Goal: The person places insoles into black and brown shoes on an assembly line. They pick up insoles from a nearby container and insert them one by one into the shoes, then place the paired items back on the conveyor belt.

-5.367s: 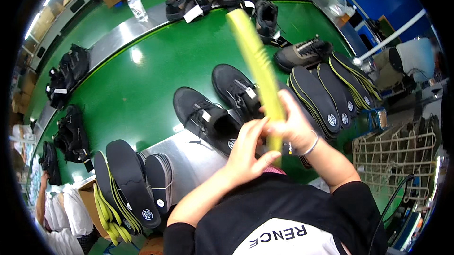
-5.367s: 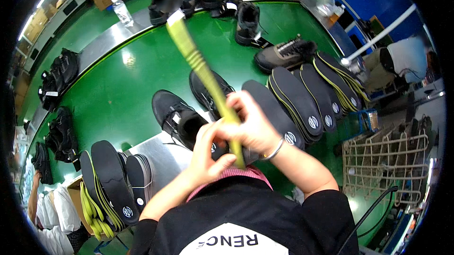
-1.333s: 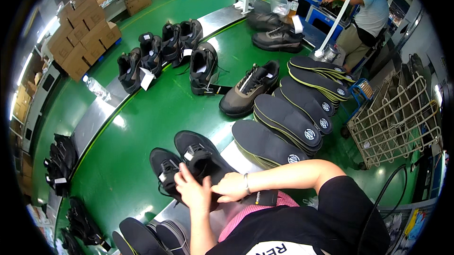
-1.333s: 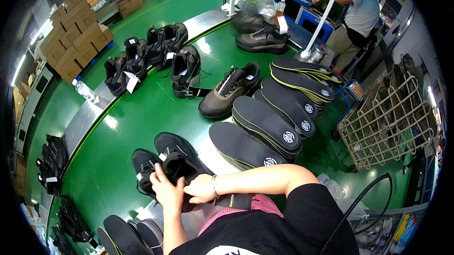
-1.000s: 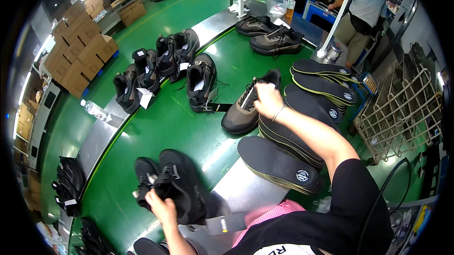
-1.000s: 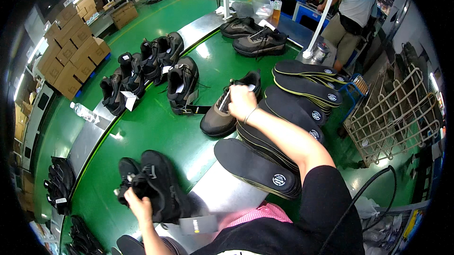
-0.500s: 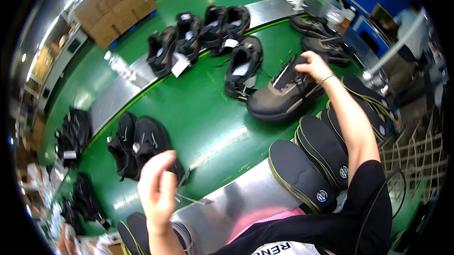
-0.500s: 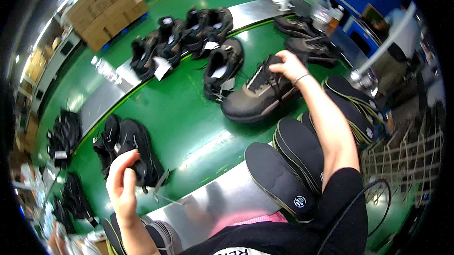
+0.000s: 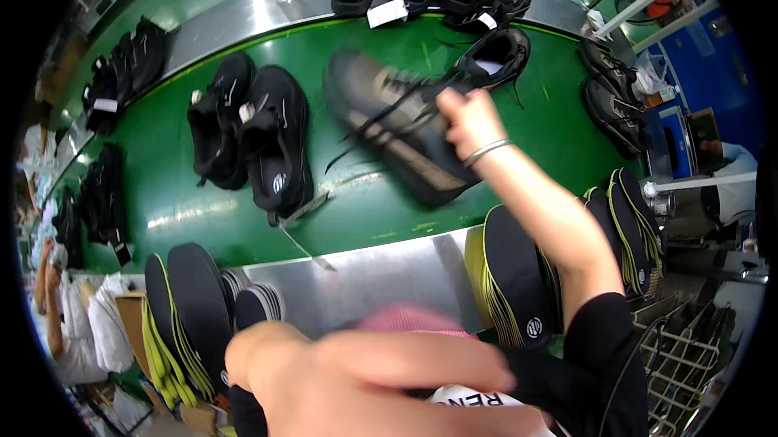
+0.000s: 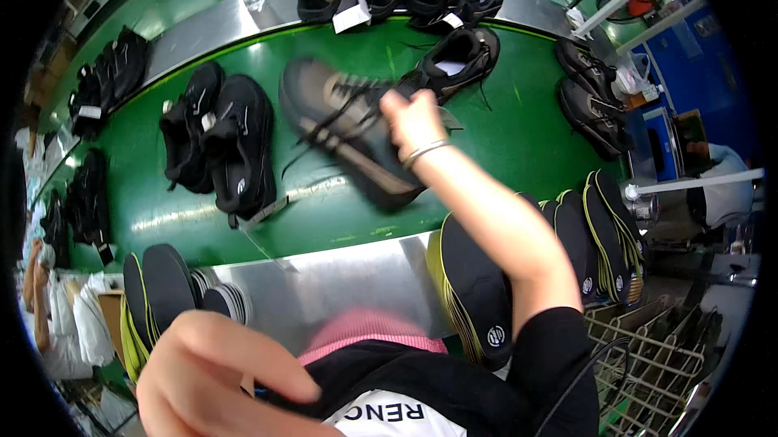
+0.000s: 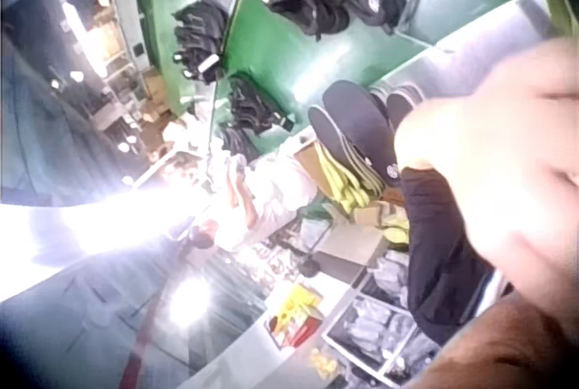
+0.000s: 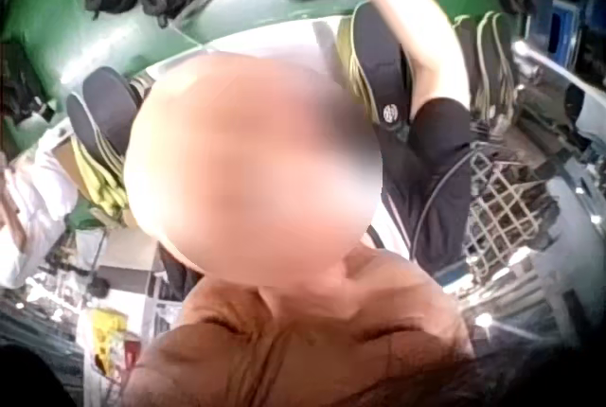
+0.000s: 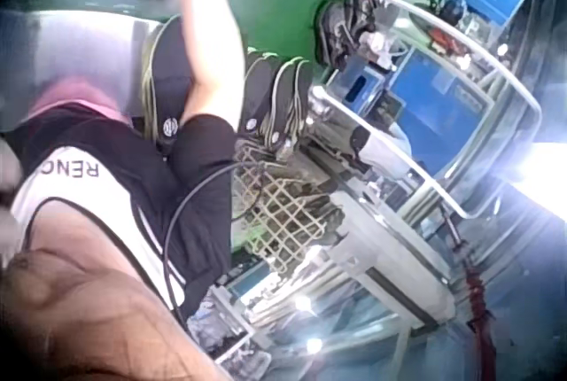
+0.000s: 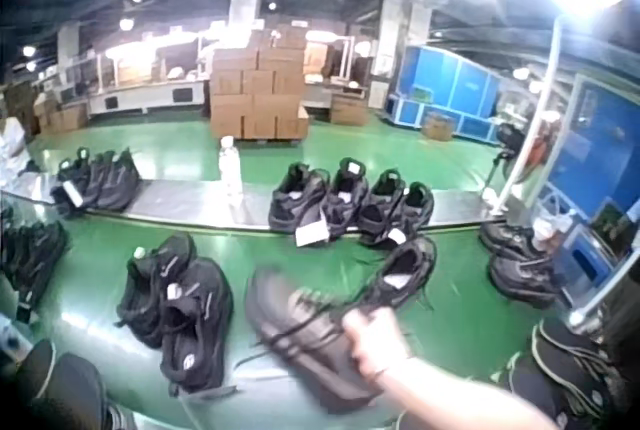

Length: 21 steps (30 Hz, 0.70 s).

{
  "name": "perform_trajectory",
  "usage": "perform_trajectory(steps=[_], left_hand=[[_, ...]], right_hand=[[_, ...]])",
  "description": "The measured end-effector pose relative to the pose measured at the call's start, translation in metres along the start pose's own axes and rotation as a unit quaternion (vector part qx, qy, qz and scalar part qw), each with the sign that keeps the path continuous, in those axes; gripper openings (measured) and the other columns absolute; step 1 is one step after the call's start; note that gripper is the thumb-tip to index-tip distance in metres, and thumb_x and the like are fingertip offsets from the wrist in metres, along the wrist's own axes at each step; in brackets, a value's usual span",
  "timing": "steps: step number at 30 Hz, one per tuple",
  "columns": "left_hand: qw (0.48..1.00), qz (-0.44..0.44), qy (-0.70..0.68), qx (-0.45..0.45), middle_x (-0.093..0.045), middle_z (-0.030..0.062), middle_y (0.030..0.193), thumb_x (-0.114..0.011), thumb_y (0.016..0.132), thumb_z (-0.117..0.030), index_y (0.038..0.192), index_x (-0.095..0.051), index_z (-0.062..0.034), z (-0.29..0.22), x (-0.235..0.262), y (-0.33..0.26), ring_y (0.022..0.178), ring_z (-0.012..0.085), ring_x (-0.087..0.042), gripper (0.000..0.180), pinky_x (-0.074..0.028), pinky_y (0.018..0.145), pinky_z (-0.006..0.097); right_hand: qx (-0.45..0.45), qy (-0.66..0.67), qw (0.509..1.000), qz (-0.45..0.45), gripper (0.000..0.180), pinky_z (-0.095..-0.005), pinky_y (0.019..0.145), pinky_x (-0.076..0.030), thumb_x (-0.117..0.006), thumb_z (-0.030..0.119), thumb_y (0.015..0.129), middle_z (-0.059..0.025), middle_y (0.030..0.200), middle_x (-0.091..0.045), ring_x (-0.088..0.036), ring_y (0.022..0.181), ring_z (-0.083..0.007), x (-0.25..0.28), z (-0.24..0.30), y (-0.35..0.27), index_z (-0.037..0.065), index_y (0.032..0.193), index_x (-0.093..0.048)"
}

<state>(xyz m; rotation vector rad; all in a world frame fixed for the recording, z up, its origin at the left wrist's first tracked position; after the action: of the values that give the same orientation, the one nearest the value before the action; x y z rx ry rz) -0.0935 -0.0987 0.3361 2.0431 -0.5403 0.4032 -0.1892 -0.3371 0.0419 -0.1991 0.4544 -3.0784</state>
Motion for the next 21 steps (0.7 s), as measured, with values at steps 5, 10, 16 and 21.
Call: perform_trajectory(steps=[5,10,16,21], left_hand=[[0.869,-0.211,-0.088,0.440,-0.047,0.0140,0.115,-0.055,0.077,-0.008,0.115,-0.045,-0.0027,0.176,-0.013,-0.134,0.107,0.0248,-0.044,0.040,-0.038,0.085,0.035],[0.756,-0.217,-0.025,0.618,-0.013,0.0222,0.134,-0.073,0.063,-0.034,0.132,-0.001,0.0000,0.274,-0.103,-0.249,0.126,0.0328,-0.013,0.105,-0.019,0.100,0.042],[0.729,-0.280,0.096,0.617,0.004,0.0351,0.131,-0.069,0.062,-0.023,0.131,0.002,0.0023,0.314,-0.120,-0.227,0.125,0.0448,-0.001,0.102,-0.009,0.102,0.046],[0.790,-0.236,0.055,0.563,-0.004,0.0285,0.134,-0.056,0.057,-0.009,0.132,-0.006,-0.0003,0.340,-0.102,-0.225,0.127,0.0399,-0.007,0.090,-0.013,0.103,0.040]], right_hand=[[0.189,-0.393,0.852,0.291,0.023,-0.0366,0.064,-0.047,-0.054,0.013,0.066,-0.0234,0.072,-0.058,-0.060,0.071,-0.0290,-0.089,-0.024,-0.041,-0.004,0.081,-0.055],[0.299,-0.448,0.842,-0.019,0.040,-0.0394,0.078,-0.041,-0.054,0.022,0.072,-0.0157,0.095,-0.055,-0.051,0.093,-0.0289,-0.010,0.071,0.011,0.004,0.107,-0.049],[0.269,-0.548,0.789,-0.070,0.043,-0.0399,0.077,-0.041,-0.065,0.036,0.061,-0.0120,0.094,-0.053,-0.045,0.098,-0.0294,0.053,-0.011,0.109,0.004,0.087,-0.052],[0.217,-0.626,0.691,0.288,0.019,-0.0382,0.067,-0.046,-0.058,0.015,0.055,-0.0171,0.073,-0.059,-0.058,0.075,-0.0311,0.088,-0.046,0.081,0.001,0.068,-0.059]])
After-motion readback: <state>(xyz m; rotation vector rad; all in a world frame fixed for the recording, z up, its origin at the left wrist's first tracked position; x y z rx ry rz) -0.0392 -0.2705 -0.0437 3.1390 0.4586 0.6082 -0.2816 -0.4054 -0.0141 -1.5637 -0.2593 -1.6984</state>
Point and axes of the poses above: each hand's wrist, its own y-axis towards the middle knuckle, its own x-axis out of the back of the hand, z = x × y, the point moved 10 cm from there along y, towards the middle knuckle
